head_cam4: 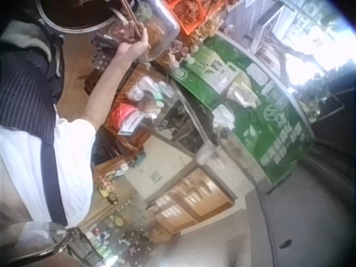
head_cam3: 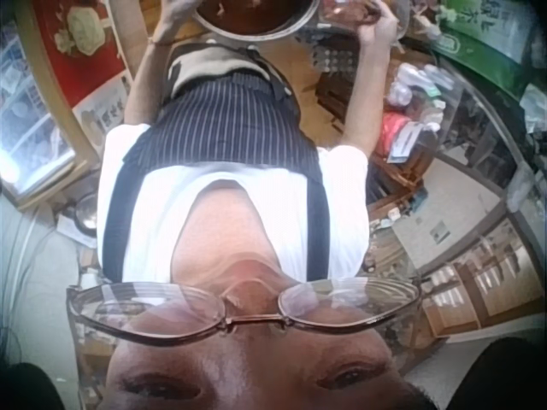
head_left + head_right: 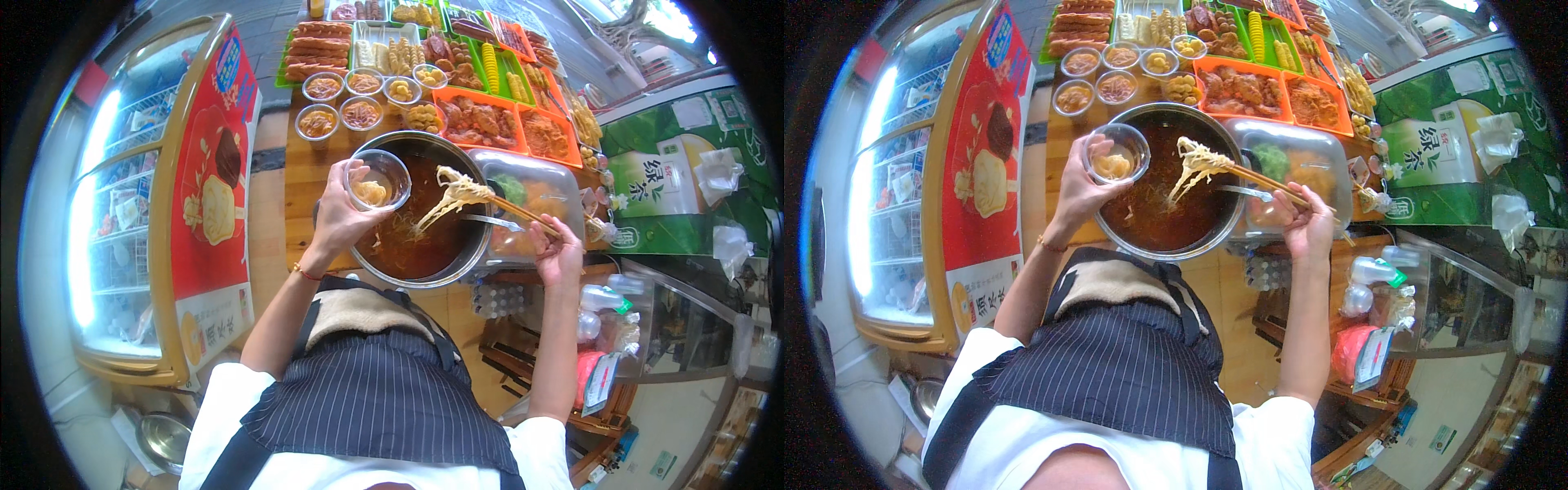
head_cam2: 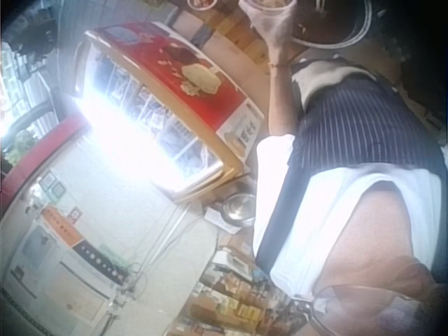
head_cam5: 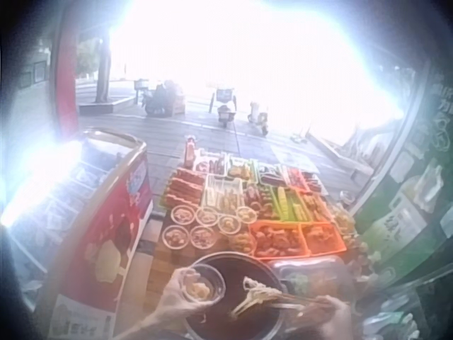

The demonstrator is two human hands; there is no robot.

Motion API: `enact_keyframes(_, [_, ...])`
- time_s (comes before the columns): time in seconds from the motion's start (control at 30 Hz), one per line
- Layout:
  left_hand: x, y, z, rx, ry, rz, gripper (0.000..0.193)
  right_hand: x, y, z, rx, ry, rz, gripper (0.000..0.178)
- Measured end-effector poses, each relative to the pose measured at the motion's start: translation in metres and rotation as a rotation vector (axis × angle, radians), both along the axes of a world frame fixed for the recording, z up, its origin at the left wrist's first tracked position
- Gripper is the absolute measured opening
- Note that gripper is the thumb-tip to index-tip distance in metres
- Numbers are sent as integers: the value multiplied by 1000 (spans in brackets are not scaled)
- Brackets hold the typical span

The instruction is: The person uses chopsticks to transfer noodles from a pot of broth into a small plastic cup, then ladles broth over the noodles. They repeat this process for a second cup and place both cups on the counter. The person then retrieves two small plastic containers of yellow balls from a display case and places them on the counter.

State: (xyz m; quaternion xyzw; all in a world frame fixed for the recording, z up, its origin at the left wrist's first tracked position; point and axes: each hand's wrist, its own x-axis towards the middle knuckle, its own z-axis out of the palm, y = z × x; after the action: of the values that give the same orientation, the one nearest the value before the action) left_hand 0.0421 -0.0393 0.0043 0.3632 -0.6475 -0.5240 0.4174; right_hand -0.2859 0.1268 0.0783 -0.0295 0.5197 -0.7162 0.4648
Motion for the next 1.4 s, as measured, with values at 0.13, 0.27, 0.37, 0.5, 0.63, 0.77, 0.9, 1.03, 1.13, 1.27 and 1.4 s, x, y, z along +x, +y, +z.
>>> enact_keyframes(0.13, [-8, 3, -6, -28, -8, -30, 81, -3, 6, 38, -95, 3, -21, 24])
enact_keyframes(0.27, [-15, 5, -12, -64, -65, -21, 77, -4, 7, 79, -141, 30, -66, 24])
enact_keyframes(0.37, [-21, 6, -18, -90, -122, -2, 74, -1, 7, 110, -194, 34, -40, 24])
enact_keyframes(0.5, [-33, 5, -26, -173, -241, 13, 70, 6, 5, 143, -293, 45, -6, 24])
enact_keyframes(0.63, [-47, 6, -29, -165, -332, -34, 67, 13, 1, 165, -378, 48, 41, 25])
enact_keyframes(0.77, [-62, 7, -20, -83, -230, -93, 71, 16, -3, 170, -403, 25, 57, 26])
enact_keyframes(0.9, [-69, 8, 3, 28, 18, -148, 77, 24, -9, 152, -375, 14, 79, 25])
enact_keyframes(1.03, [-62, 9, 30, 2, 158, -165, 77, 48, -23, 121, -183, 107, 34, 22])
enact_keyframes(1.13, [-52, 7, 46, -10, 172, -161, 79, 72, -32, 111, -59, 304, 82, 24])
enact_keyframes(1.27, [-44, 10, 52, 39, 148, -156, 79, 105, -46, 114, -15, 675, 271, 27])
enact_keyframes(1.4, [-39, 14, 45, 38, 109, -175, 80, 131, -59, 127, 8, 919, 563, 25])
